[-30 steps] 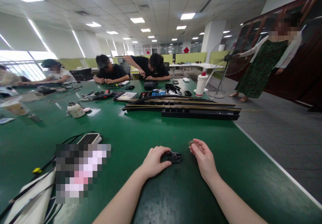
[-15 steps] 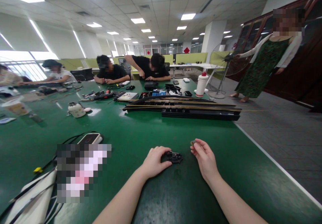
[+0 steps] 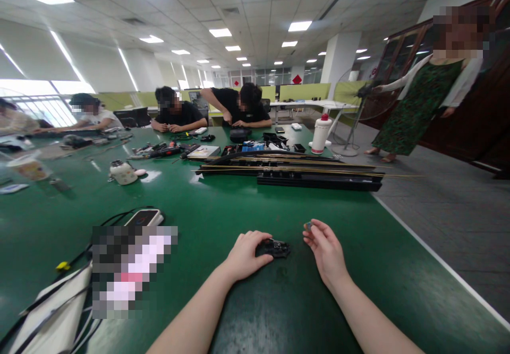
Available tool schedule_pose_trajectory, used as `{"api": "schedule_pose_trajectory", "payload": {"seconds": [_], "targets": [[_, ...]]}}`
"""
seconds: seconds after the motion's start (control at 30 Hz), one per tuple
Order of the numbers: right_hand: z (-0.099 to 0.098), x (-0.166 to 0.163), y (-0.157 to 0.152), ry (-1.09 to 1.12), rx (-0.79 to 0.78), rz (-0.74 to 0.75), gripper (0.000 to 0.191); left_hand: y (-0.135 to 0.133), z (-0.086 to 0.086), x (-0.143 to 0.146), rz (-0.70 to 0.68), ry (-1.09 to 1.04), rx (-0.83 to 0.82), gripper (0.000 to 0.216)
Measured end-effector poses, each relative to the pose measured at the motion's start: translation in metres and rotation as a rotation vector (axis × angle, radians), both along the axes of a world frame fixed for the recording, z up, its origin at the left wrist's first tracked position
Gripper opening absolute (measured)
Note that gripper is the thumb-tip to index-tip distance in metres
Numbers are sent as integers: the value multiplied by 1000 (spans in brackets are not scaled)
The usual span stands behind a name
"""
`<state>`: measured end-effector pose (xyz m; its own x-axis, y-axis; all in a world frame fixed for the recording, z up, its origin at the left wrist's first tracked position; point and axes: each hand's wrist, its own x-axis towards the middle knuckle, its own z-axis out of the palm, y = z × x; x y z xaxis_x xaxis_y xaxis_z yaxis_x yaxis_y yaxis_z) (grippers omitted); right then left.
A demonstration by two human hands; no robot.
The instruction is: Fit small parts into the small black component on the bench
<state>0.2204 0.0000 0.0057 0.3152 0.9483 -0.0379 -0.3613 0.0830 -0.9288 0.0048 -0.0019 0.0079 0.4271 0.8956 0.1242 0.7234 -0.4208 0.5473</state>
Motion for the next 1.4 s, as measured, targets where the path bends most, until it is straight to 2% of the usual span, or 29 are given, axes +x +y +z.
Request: {"api": "schedule_pose_trajectory", "payload": {"seconds": [0.57,0.77,0.97,1.13,1.4], "targets": [[6,-1,-1,47,-38,17,33,0,0,0,-2,-3,13,43],[4,-2,-1,16,-27,23,39,-1,0,0,0,-17,14,44],[0,-4,-1,-176,21,109,46,1,-4,-1,-5,-27,22,45],[-6,-8,-4,-432,94,272,39,2,-7,-2,-6,-22,38,45],[-1,-11,-13,-748,220,337,20,2,-5,-2,-7,-9,37,44]]}}
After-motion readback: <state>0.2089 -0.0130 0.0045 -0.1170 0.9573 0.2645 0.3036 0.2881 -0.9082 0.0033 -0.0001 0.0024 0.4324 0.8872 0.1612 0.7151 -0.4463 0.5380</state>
